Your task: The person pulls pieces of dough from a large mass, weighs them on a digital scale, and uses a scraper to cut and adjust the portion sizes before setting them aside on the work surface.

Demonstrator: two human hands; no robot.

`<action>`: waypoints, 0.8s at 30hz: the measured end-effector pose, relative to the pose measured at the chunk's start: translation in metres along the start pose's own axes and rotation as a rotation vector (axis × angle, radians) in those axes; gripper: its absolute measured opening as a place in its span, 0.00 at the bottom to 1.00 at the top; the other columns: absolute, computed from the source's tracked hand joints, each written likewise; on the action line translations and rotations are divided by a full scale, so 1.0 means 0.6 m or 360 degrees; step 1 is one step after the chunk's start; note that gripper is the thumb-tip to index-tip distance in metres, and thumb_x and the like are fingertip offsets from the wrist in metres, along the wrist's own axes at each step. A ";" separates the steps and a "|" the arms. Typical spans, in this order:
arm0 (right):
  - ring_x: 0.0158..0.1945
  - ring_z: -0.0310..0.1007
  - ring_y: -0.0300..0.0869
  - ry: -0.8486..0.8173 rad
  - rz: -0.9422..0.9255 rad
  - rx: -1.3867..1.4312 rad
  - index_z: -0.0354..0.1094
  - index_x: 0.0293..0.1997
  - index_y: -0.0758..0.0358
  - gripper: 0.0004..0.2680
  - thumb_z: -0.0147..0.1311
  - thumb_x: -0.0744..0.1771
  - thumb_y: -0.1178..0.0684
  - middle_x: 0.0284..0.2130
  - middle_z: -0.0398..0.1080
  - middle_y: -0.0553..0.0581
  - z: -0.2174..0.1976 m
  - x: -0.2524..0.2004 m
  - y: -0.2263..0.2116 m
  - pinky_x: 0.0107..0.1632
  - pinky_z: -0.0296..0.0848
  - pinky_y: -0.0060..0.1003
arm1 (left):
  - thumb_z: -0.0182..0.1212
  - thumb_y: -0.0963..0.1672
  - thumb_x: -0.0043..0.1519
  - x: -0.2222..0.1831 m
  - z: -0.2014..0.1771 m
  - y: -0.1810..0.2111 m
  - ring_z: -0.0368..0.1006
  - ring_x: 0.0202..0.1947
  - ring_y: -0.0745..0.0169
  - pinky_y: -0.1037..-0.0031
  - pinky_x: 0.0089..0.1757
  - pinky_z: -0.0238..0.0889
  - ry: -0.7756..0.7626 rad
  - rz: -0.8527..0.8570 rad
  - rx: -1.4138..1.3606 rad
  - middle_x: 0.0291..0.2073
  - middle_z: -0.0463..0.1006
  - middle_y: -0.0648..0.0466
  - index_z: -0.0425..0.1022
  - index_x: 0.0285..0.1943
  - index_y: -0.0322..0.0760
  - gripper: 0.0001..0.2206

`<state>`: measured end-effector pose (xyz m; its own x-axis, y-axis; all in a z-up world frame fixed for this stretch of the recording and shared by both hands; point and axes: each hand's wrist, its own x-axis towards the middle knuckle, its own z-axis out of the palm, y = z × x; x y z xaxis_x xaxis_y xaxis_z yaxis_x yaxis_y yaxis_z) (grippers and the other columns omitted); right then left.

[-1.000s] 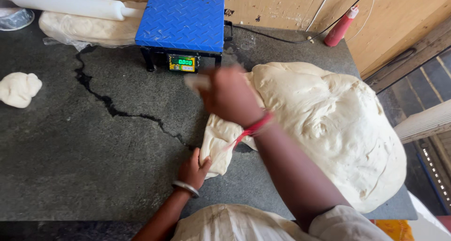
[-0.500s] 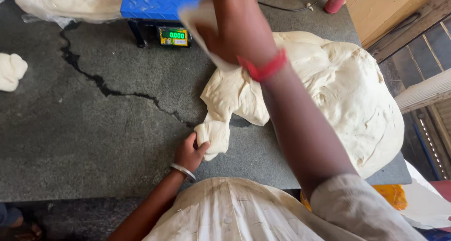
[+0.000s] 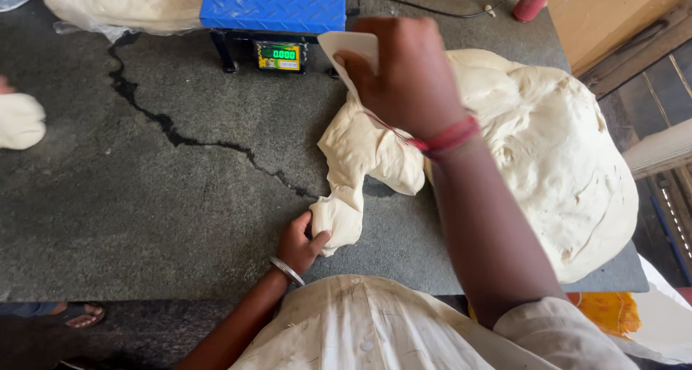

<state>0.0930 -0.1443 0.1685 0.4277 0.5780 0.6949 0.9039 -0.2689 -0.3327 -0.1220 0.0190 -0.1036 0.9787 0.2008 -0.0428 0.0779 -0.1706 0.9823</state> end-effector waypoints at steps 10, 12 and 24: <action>0.37 0.78 0.59 -0.1275 0.0885 -0.0094 0.77 0.36 0.71 0.11 0.65 0.63 0.50 0.30 0.76 0.72 0.238 -0.219 -0.003 0.44 0.77 0.47 | 0.68 0.42 0.54 0.011 -0.035 -0.049 0.77 0.34 0.67 0.72 0.37 0.72 -0.0431 0.0113 -0.0024 0.31 0.84 0.49 0.78 0.37 0.27 0.09; 0.35 0.79 0.55 -0.0808 0.0987 0.0245 0.77 0.39 0.69 0.10 0.63 0.63 0.51 0.30 0.77 0.69 0.217 -0.223 0.015 0.42 0.77 0.45 | 0.67 0.41 0.55 0.012 -0.038 -0.062 0.76 0.34 0.67 0.72 0.36 0.70 -0.0441 0.0079 -0.0196 0.32 0.83 0.49 0.78 0.39 0.27 0.09; 0.34 0.78 0.43 -0.0034 0.1558 0.0651 0.74 0.41 0.71 0.14 0.67 0.62 0.49 0.30 0.79 0.60 0.100 -0.515 0.040 0.38 0.76 0.39 | 0.56 0.48 0.56 0.043 -0.102 0.133 0.76 0.52 0.47 0.55 0.53 0.68 0.0560 -0.0476 -0.1863 0.48 0.80 0.46 0.73 0.57 0.32 0.22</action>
<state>-0.0177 -0.2831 -0.0923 0.9644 0.2644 -0.0022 0.0931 -0.3474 -0.9331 -0.1019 0.0697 -0.0150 0.8344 0.3603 -0.4172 -0.1036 0.8459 0.5232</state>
